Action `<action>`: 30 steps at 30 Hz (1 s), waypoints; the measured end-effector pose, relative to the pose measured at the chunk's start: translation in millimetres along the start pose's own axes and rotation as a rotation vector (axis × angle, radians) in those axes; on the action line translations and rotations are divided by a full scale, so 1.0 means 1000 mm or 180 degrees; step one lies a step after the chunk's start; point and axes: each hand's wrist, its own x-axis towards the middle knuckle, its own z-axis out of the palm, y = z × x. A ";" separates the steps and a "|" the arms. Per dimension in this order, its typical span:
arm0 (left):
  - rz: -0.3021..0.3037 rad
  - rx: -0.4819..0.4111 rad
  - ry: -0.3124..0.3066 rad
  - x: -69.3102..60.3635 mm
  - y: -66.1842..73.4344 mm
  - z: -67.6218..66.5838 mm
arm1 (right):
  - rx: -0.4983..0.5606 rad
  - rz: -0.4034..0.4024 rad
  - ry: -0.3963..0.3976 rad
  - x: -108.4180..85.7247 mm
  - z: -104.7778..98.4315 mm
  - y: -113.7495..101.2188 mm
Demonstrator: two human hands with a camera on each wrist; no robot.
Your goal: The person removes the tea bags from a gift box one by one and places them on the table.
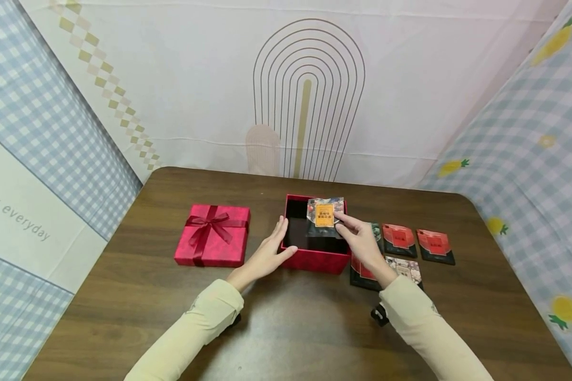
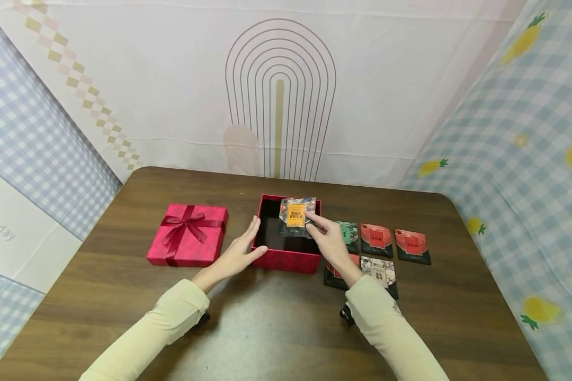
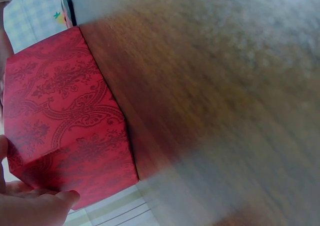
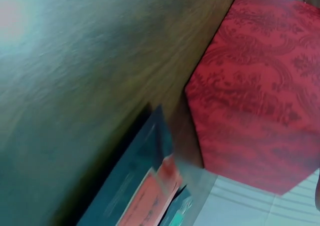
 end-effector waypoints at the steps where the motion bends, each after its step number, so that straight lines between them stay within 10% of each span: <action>1: 0.0001 0.0002 0.0003 0.000 0.000 0.000 | 0.0010 0.0009 0.0006 -0.001 -0.003 0.001; 30: -0.0025 -0.0008 -0.0009 0.000 -0.002 0.001 | 0.0431 0.0375 0.0314 -0.050 -0.053 0.009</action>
